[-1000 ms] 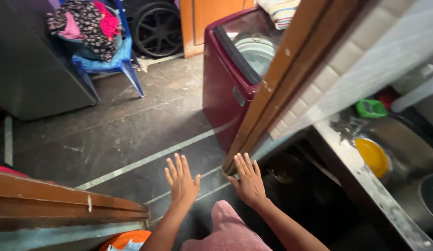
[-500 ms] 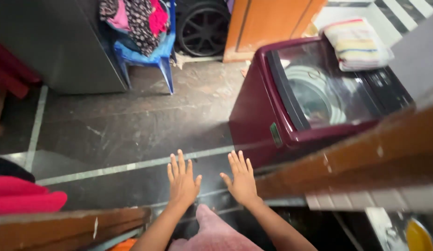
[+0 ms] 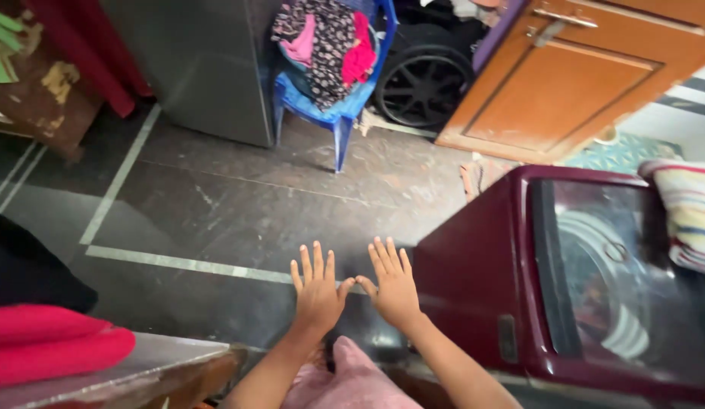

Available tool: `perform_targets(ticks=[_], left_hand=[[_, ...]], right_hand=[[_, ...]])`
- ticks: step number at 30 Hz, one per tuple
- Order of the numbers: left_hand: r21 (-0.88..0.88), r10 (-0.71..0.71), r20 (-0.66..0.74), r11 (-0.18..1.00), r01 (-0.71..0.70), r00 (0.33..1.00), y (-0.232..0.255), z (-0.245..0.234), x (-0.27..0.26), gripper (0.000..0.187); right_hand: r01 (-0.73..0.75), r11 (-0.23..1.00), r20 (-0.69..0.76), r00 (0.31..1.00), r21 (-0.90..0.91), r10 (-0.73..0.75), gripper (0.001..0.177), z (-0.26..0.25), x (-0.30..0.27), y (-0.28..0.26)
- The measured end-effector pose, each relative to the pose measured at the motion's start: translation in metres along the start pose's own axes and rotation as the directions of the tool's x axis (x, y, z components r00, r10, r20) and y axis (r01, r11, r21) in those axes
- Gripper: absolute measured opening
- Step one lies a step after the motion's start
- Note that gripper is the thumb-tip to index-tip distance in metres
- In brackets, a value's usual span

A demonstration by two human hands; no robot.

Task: The person gathers used plates and bowls from a table and takes them to a kitchen sink for cleaning.

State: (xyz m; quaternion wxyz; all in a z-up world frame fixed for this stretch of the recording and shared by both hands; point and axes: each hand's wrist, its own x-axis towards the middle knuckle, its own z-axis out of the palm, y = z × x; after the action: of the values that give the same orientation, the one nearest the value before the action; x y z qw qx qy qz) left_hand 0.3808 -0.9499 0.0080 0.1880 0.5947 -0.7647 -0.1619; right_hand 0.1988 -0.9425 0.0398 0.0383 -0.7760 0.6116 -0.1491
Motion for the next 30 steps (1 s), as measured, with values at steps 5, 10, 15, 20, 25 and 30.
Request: perform_targets(ticks=[5,10,15,20,25,30], left_hand=[[0.013,-0.003,-0.174,1.0,0.005,0.985,-0.036,0.003,0.087,0.077],[-0.028,-0.008,-0.218,1.0,0.002,0.976,-0.057,-0.012,0.15,0.083],[-0.017,-0.064,-0.193,0.998,0.062,0.979,-0.066,-0.032,0.195,0.085],[-0.019,-0.165,-0.183,0.986,0.164,0.969,-0.069,-0.04,0.232,0.089],[0.015,-0.22,-0.205,0.974,0.228,0.954,-0.062,-0.055,0.26,0.089],[0.012,-0.344,-0.171,0.936,0.351,0.923,-0.061,-0.056,0.291,0.089]], right_hand=[[0.097,0.994,0.032,0.995,-0.055,-0.095,0.073,0.001,0.093,0.002],[0.147,0.987,0.01,0.989,-0.068,-0.146,0.074,-0.003,0.168,0.003],[0.154,0.987,0.011,0.988,-0.053,-0.154,0.074,0.004,0.219,0.006],[0.222,0.974,0.065,0.974,-0.047,-0.219,0.071,0.018,0.264,0.023],[0.327,0.944,0.078,0.943,-0.037,-0.324,0.065,0.017,0.306,0.038],[0.418,0.908,0.1,0.903,0.031,-0.418,0.07,0.015,0.355,0.044]])
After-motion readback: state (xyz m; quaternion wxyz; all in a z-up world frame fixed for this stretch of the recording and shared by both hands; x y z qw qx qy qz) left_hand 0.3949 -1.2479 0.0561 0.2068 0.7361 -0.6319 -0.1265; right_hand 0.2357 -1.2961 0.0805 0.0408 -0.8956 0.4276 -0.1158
